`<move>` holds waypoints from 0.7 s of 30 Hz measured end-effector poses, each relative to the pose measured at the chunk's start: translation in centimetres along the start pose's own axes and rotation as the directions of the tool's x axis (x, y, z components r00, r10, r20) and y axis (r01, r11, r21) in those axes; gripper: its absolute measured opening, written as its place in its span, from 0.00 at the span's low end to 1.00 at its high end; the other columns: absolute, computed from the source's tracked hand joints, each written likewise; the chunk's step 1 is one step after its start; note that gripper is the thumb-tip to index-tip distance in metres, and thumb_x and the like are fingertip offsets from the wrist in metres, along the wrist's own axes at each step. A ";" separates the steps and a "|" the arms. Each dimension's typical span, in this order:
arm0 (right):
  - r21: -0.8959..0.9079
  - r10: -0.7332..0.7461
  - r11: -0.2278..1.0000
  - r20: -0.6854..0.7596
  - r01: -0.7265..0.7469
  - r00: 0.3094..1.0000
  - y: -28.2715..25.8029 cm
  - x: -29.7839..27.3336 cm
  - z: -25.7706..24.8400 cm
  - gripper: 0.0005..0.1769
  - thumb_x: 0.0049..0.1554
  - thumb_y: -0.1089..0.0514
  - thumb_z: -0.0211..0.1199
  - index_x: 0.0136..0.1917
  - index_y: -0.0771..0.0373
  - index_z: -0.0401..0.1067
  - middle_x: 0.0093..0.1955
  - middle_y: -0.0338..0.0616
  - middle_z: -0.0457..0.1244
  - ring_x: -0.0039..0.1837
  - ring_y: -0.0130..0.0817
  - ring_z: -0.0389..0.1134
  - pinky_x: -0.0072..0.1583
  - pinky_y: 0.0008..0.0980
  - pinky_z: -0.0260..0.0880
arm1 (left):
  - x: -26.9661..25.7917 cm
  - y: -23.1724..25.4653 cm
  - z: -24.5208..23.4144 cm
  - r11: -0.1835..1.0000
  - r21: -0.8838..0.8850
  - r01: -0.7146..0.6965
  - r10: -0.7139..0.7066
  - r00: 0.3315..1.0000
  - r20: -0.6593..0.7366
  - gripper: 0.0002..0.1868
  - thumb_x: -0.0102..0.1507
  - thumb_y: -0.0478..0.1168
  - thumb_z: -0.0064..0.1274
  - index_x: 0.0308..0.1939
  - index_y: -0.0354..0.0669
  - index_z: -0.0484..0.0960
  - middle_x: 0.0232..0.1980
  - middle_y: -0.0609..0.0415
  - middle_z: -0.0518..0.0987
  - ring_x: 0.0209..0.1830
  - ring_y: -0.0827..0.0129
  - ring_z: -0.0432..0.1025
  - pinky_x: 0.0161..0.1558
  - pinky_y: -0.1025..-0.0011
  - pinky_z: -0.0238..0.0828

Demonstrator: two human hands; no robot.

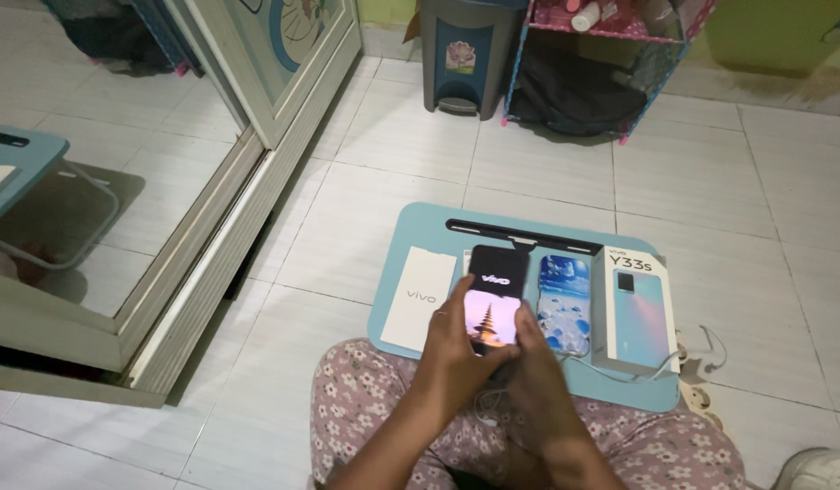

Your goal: The person unboxes a new smartphone, inserts a SIM card, connects the charger, and powers on the device. The phone boots to the lock screen and then to the home screen.

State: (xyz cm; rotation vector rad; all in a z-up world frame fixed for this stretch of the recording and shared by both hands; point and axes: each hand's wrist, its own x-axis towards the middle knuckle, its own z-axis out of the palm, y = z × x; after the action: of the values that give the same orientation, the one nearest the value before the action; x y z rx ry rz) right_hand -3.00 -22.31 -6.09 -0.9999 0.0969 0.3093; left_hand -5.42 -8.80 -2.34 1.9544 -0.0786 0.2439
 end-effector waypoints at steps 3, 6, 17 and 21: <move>0.075 0.028 0.997 -0.012 -0.027 1.000 -1.4 -1.0 -1.6 0.27 0.66 0.46 0.45 0.74 0.59 0.60 0.63 0.51 0.64 0.62 0.42 0.68 0.59 0.44 0.72 | 0.8 -3.5 -0.8 0.995 -0.073 0.066 -0.058 0.993 0.103 0.42 0.56 0.42 0.69 0.72 0.38 0.68 0.55 0.39 0.83 0.56 0.54 0.77 0.55 0.60 0.74; 0.151 -0.036 0.988 0.098 0.021 0.995 -2.0 0.0 -4.0 0.27 0.67 0.48 0.47 0.75 0.60 0.58 0.62 0.59 0.64 0.59 0.49 0.70 0.57 0.50 0.74 | 3.3 -8.5 -2.5 0.964 0.123 0.236 -0.220 0.967 -0.128 0.32 0.61 0.44 0.61 0.69 0.43 0.74 0.55 0.38 0.82 0.56 0.52 0.78 0.56 0.59 0.77; 0.229 -0.113 0.964 -0.098 0.133 0.989 -2.5 1.0 -9.5 0.30 0.67 0.45 0.47 0.75 0.65 0.57 0.66 0.59 0.63 0.64 0.61 0.68 0.62 0.57 0.69 | 4.3 -9.8 -1.9 0.737 0.609 0.292 -0.251 0.956 -0.154 0.56 0.46 0.52 0.71 0.74 0.44 0.60 0.59 0.31 0.73 0.60 0.40 0.65 0.57 0.52 0.67; 0.199 -0.167 0.962 -0.116 0.188 0.979 -2.5 0.9 -11.0 0.29 0.66 0.47 0.48 0.75 0.63 0.58 0.67 0.55 0.63 0.65 0.57 0.67 0.63 0.55 0.69 | 4.4 -7.2 -2.1 0.874 0.413 0.256 -0.199 0.964 -0.175 0.57 0.47 0.53 0.68 0.75 0.40 0.58 0.53 0.33 0.77 0.59 0.41 0.67 0.61 0.53 0.68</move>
State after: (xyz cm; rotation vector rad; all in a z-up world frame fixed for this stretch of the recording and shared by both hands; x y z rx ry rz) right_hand -0.67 -32.61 -10.16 -0.8079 0.1254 0.0822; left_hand -0.18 -3.81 -7.22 2.3619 0.3171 0.2431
